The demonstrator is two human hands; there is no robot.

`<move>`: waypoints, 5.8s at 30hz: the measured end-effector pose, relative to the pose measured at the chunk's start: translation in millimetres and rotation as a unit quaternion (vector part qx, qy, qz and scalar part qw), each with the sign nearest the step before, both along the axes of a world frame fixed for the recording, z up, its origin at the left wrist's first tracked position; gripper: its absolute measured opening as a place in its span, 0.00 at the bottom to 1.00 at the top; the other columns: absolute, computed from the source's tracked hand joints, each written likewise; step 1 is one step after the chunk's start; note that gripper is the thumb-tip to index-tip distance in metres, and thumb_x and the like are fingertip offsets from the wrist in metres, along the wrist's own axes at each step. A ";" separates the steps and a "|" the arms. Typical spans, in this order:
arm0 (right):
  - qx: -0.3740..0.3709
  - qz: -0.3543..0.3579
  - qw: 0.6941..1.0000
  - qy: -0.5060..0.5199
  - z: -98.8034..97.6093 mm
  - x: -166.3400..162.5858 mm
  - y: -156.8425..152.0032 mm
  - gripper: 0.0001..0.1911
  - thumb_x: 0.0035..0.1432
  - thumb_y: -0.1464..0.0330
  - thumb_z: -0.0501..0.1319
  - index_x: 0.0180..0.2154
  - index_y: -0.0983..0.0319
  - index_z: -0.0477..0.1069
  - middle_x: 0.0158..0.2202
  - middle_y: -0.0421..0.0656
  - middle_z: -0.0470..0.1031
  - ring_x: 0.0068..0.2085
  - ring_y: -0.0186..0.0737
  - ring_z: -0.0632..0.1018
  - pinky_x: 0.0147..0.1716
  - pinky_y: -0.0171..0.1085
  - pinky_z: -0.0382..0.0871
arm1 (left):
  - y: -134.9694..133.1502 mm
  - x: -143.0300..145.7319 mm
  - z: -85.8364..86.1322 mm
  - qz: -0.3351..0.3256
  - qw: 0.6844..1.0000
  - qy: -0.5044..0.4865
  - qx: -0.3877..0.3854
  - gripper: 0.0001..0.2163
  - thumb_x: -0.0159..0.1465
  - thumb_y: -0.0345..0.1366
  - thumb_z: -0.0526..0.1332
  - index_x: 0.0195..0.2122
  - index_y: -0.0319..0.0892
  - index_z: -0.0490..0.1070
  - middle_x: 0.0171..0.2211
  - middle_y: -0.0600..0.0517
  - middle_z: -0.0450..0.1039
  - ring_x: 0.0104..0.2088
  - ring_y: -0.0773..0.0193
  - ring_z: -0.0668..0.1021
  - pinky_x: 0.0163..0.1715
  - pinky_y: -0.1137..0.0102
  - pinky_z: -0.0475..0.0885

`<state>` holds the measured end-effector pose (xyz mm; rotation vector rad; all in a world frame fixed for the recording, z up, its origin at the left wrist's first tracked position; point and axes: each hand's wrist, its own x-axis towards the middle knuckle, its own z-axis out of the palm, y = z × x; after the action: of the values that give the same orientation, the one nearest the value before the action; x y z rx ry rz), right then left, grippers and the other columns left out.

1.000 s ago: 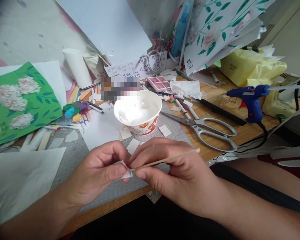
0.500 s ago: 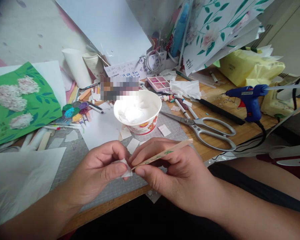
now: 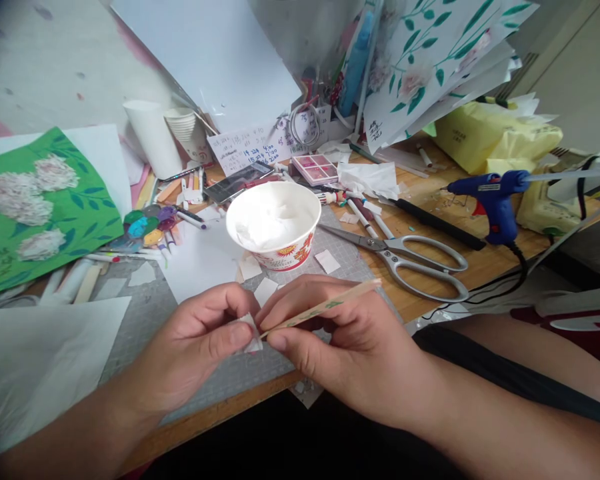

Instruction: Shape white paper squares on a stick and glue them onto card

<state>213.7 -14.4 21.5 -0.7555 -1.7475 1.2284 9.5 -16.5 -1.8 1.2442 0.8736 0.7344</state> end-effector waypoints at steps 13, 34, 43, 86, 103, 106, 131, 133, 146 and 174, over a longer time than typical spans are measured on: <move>0.082 -0.050 0.995 -0.029 -0.4 -4.8 1.7 0.05 0.56 0.75 0.63 0.33 0.61 0.76 0.31 0.43 0.80 0.35 0.37 0.80 0.35 0.33 0.75 | -9.2 -2.9 1.5 0.133 0.925 0.112 0.337 0.07 0.64 0.30 0.56 0.29 0.44 0.61 0.25 0.57 0.58 0.27 0.68 0.65 0.29 0.73 0.61; 0.168 -0.053 0.984 -0.028 -2.8 -19.7 6.1 0.09 0.55 0.78 0.60 0.34 0.61 0.75 0.30 0.44 0.79 0.34 0.38 0.80 0.34 0.33 0.75 | -2.6 2.8 1.8 0.064 0.949 0.190 0.242 0.10 0.60 0.34 0.54 0.21 0.42 0.59 0.20 0.56 0.59 0.24 0.67 0.65 0.25 0.73 0.60; 0.113 -0.061 0.991 -0.021 -3.1 -9.2 0.0 0.05 0.57 0.77 0.61 0.32 0.63 0.75 0.31 0.44 0.79 0.35 0.36 0.79 0.36 0.33 0.73 | -1.6 0.3 4.1 0.011 0.977 0.122 0.175 0.13 0.63 0.39 0.56 0.24 0.40 0.69 0.23 0.54 0.66 0.27 0.66 0.67 0.31 0.70 0.62; -0.008 -0.036 0.997 0.067 -13.0 -0.3 2.5 0.05 0.57 0.74 0.62 0.31 0.61 0.75 0.31 0.41 0.76 0.35 0.33 0.77 0.37 0.31 0.71 | -10.1 11.5 -11.6 0.077 0.993 -0.082 -0.047 0.18 0.57 0.47 0.67 0.45 0.44 0.70 0.33 0.53 0.70 0.34 0.67 0.70 0.35 0.72 0.65; -0.007 -0.030 0.998 0.055 -6.5 -1.5 5.2 0.08 0.56 0.77 0.64 0.36 0.60 0.78 0.34 0.42 0.79 0.38 0.35 0.78 0.39 0.32 0.72 | -2.3 9.4 -4.4 0.031 0.970 -0.184 -0.157 0.05 0.60 0.33 0.65 0.30 0.38 0.73 0.24 0.54 0.73 0.27 0.70 0.73 0.31 0.74 0.66; -0.004 -0.027 0.999 0.039 -5.2 -0.3 3.9 0.07 0.55 0.77 0.64 0.35 0.60 0.78 0.34 0.43 0.79 0.37 0.35 0.79 0.39 0.32 0.73 | -2.9 9.7 -4.6 0.024 0.966 -0.194 -0.170 0.04 0.59 0.33 0.66 0.29 0.38 0.74 0.23 0.54 0.75 0.27 0.70 0.74 0.32 0.74 0.67; 0.031 -0.009 0.999 0.014 -3.5 1.7 3.5 0.11 0.55 0.78 0.64 0.38 0.59 0.77 0.34 0.42 0.80 0.36 0.35 0.80 0.37 0.31 0.74 | -3.3 9.4 -4.6 0.019 0.966 -0.174 -0.191 0.05 0.57 0.34 0.68 0.29 0.38 0.76 0.22 0.54 0.77 0.25 0.70 0.76 0.31 0.74 0.69; 0.036 -0.005 0.999 0.015 -3.6 1.4 3.1 0.11 0.55 0.78 0.64 0.38 0.59 0.77 0.34 0.42 0.79 0.36 0.35 0.80 0.36 0.31 0.74 | -3.7 9.5 -5.2 0.018 0.967 -0.170 -0.188 0.05 0.57 0.34 0.69 0.29 0.38 0.75 0.23 0.54 0.77 0.25 0.69 0.76 0.31 0.74 0.69; 0.049 -0.004 0.999 0.016 -5.3 0.5 0.1 0.12 0.55 0.79 0.63 0.40 0.59 0.77 0.34 0.43 0.79 0.40 0.40 0.80 0.38 0.36 0.76 | -4.5 8.0 -6.0 0.004 0.975 -0.134 -0.178 0.08 0.57 0.36 0.69 0.27 0.38 0.73 0.22 0.54 0.76 0.25 0.70 0.75 0.32 0.73 0.68; 0.093 -0.093 0.990 -0.040 -4.3 -2.0 -3.4 0.07 0.57 0.75 0.63 0.36 0.60 0.77 0.33 0.42 0.81 0.34 0.35 0.81 0.33 0.29 0.75 | -11.1 2.8 -0.2 0.159 0.967 0.069 0.184 0.09 0.62 0.33 0.60 0.25 0.43 0.61 0.23 0.59 0.57 0.25 0.70 0.62 0.25 0.76 0.60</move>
<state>211.7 -17.8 17.2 -0.8455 -1.7830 0.9078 12.3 -27.6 -2.0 1.5151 1.1007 1.1143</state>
